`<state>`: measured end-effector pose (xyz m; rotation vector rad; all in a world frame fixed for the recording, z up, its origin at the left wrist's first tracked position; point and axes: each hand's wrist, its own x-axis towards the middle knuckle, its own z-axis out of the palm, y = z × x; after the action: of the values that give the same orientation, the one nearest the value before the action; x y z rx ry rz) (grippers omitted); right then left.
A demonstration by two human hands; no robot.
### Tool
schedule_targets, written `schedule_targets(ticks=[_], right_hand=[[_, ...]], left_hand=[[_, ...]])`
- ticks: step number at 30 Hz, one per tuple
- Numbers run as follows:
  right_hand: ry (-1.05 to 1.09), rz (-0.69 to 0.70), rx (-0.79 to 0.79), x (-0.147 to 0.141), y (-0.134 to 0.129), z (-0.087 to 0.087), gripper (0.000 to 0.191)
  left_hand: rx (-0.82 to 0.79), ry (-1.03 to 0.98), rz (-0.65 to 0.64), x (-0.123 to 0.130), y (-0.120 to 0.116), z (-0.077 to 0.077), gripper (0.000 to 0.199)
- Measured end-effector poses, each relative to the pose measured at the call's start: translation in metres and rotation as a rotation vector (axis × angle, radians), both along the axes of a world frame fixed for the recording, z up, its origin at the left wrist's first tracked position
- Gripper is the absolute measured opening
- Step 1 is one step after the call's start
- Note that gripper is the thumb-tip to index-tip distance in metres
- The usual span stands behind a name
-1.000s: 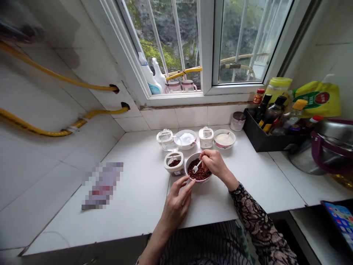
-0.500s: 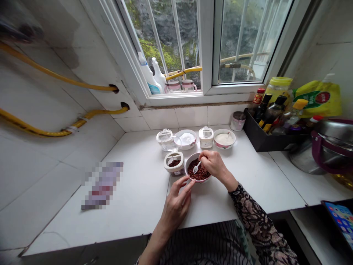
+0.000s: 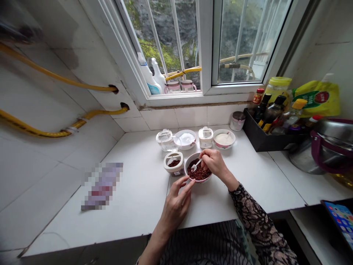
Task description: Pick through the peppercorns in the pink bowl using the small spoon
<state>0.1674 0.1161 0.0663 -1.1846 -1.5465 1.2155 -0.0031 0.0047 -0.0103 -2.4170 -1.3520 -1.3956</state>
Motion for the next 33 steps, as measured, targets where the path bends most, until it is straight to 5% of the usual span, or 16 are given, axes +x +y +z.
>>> schedule_targets(ticks=[22,33], right_hand=[[-0.183,-0.028,0.191,-0.0019,-0.0013,-0.0067,0.015],[-0.122,0.04,0.118,-0.0071,-0.0032,-0.0068,0.016]], left_hand=[[-0.017,-0.002,0.005,0.0004,-0.0008,0.0002,0.058],[-0.021,0.003,0.008,0.0001,-0.0012,-0.0001,0.058]])
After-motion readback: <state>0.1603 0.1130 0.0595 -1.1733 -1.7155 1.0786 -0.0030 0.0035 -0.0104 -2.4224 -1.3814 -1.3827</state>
